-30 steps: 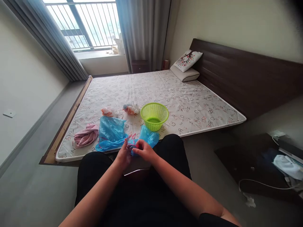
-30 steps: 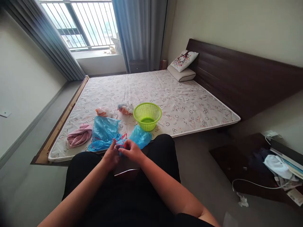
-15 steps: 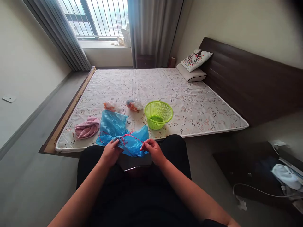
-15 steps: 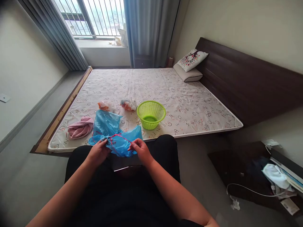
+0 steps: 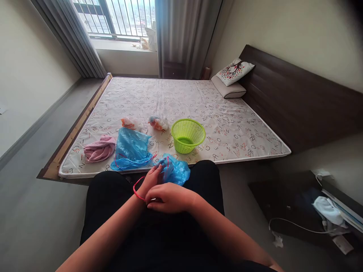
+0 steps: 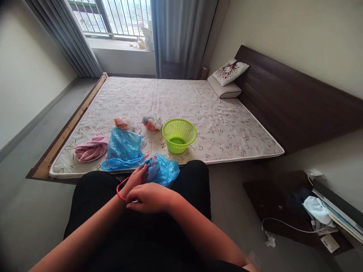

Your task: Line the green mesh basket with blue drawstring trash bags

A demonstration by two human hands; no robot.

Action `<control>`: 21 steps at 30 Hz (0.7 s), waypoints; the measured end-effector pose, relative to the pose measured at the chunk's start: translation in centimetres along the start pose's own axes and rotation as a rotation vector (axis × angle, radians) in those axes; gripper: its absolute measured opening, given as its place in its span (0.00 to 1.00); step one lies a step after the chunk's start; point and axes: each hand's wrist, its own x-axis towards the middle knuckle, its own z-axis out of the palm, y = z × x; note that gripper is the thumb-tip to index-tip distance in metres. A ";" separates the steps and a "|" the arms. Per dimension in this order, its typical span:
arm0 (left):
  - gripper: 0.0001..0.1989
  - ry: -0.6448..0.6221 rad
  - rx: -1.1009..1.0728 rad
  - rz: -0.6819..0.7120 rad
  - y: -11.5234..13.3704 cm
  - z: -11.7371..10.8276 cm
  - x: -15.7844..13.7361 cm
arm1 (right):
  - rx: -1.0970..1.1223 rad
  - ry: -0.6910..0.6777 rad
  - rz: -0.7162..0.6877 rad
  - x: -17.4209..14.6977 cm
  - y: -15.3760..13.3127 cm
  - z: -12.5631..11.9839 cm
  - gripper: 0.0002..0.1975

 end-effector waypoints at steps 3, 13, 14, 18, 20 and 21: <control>0.25 -0.075 -0.139 -0.005 1.0 0.7 -0.5 | -0.042 0.320 0.028 -1.0 0.6 0.3 0.11; 0.27 -0.222 0.291 0.019 3.0 1.0 -3.0 | 0.329 0.698 0.452 -1.7 5.3 -4.6 0.23; 0.25 -0.211 0.342 0.062 3.2 0.8 -3.2 | 0.377 0.697 0.452 -1.9 5.7 -5.0 0.18; 0.26 -0.253 0.381 0.167 4.6 -0.5 -4.9 | 0.560 0.977 0.425 -2.6 6.8 -6.0 0.15; 0.30 -0.389 0.270 0.050 5.2 -1.2 -6.2 | 0.697 1.087 0.384 -2.8 6.8 -6.3 0.17; 0.28 -0.437 0.178 -0.025 5.5 -1.5 -6.8 | 0.769 1.124 0.366 -2.9 6.7 -6.4 0.18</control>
